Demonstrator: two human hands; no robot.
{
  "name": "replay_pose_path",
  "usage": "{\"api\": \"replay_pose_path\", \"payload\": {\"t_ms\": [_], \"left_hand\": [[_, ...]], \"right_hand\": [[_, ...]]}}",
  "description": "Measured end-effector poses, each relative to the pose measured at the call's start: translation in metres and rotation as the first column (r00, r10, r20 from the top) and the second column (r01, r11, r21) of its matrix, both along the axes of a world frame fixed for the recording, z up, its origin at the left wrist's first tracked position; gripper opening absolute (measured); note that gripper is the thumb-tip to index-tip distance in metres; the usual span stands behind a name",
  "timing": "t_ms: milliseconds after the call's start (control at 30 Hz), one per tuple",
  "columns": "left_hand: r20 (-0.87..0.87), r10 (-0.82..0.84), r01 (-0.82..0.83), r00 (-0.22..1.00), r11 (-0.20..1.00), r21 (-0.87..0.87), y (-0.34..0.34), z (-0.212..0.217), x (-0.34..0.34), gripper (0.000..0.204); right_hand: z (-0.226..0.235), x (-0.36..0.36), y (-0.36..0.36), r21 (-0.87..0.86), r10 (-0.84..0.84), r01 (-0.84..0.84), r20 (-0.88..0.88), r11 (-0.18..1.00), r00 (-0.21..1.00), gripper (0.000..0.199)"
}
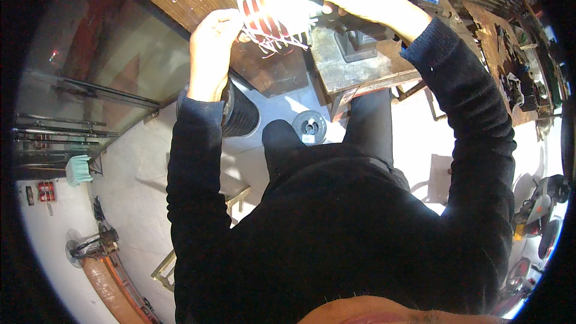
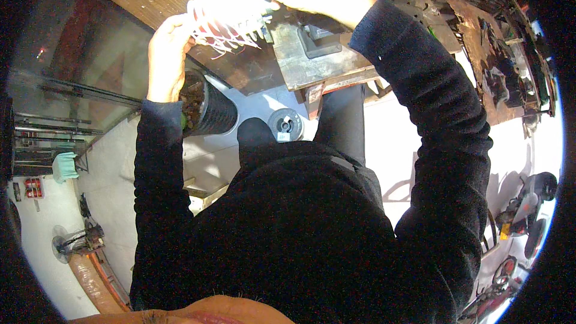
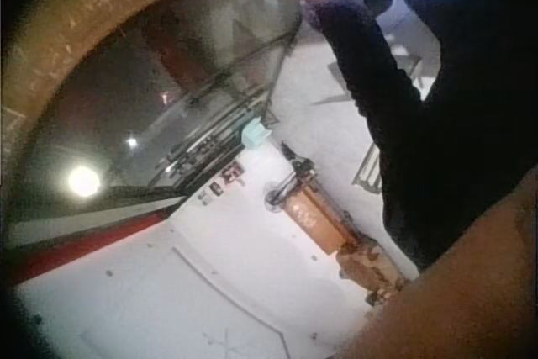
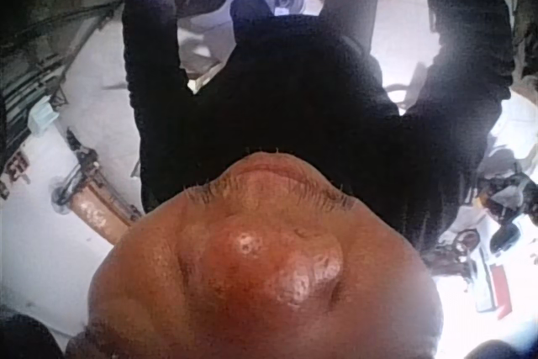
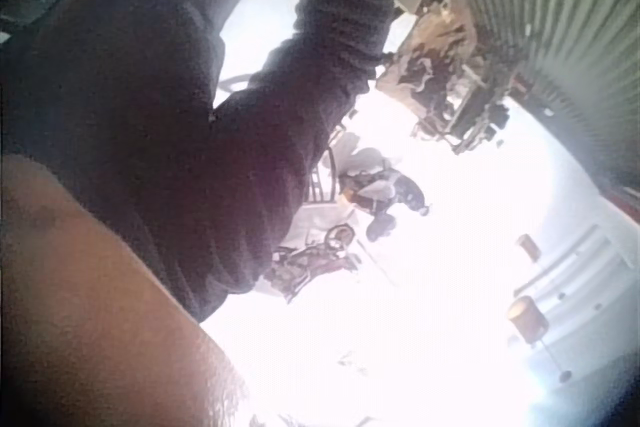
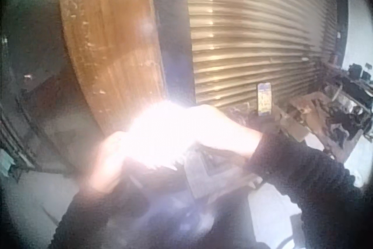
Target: The person repeatedly ties red wires around a stack of circular components using a small tool, then uses green-handled pliers to trim the excess wire. The process is repeated multiple times on the same stack.
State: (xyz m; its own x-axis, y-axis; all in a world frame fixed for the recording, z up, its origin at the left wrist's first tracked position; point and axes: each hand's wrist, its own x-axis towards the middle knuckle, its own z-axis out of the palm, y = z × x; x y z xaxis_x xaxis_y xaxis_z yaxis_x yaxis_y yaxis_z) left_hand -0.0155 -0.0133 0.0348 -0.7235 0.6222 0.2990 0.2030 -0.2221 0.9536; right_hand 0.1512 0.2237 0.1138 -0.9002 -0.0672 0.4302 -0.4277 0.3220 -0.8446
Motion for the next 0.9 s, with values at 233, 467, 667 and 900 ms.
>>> {"api": "replay_pose_path", "payload": {"t_ms": [233, 467, 667, 900], "left_hand": [[0.000, -0.017, 0.017, 1.000, 1.000, 0.023, -0.003, -0.002, -0.001, 0.015], [-0.018, -0.038, 0.038, 0.999, 0.999, 0.029, -0.006, -0.005, -0.004, 0.019], [-0.088, -0.007, 0.008, 0.996, 1.000, 0.005, -0.007, -0.005, -0.005, 0.019], [-0.067, -0.020, 0.020, 0.998, 1.000, -0.005, -0.004, -0.006, -0.004, 0.020]], "right_hand": [[-0.007, -0.007, 0.007, 0.140, -0.150, 0.161, -0.086, 0.977, 0.985, 0.015], [0.015, -0.004, -0.005, 0.265, -0.288, 0.213, 0.292, 0.941, 0.912, 0.021], [0.013, -0.001, -0.014, -0.003, -0.248, 0.268, 0.373, 0.963, 0.894, 0.018], [0.008, -0.001, -0.004, 0.212, -0.260, 0.239, 0.075, 0.947, 0.963, 0.019]]}}
